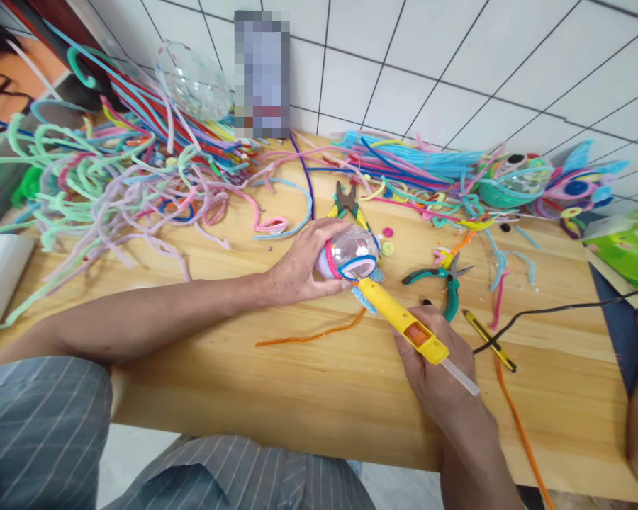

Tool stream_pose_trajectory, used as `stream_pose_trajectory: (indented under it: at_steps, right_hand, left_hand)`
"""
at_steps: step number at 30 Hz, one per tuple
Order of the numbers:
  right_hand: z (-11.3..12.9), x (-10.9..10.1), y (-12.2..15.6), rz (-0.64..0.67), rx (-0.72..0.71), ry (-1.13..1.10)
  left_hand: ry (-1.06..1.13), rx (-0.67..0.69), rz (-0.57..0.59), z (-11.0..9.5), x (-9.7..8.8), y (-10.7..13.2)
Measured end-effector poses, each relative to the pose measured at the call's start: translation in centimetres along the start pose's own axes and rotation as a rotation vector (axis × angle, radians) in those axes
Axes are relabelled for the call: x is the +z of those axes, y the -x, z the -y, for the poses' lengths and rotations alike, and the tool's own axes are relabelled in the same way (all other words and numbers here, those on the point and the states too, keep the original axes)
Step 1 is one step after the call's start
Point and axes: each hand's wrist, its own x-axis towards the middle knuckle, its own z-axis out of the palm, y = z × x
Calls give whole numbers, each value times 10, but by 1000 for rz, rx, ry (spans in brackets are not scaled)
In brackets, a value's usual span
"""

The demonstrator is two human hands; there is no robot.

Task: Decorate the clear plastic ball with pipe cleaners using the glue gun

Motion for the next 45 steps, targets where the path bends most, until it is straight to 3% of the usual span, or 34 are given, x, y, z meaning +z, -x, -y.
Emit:
stream_pose_trajectory:
  at_steps: [13,24,31,34,38,45]
  right_hand:
    - [0,-1,1,14,98,-85]
    - [-6,7,7,-17,149,-168]
    - [-27,-14,5,-191,428,-551]
    - [-33,-26,5,-279,473,-633]
    - [-27,-25,6,-145,449,-525]
    - [-17,-1,-1,-14,330,-365]
  left_hand:
    - [50,-81,41,-2,-1,-1]
    - [42,-62,32,-2,-1,-1]
    - [38,-28,22,1,-2,0]
    - [43,-24,14,2,-1,0]
    - [53,-43,21,4,-1,0]
    - [46,-33,18,4,0,0]
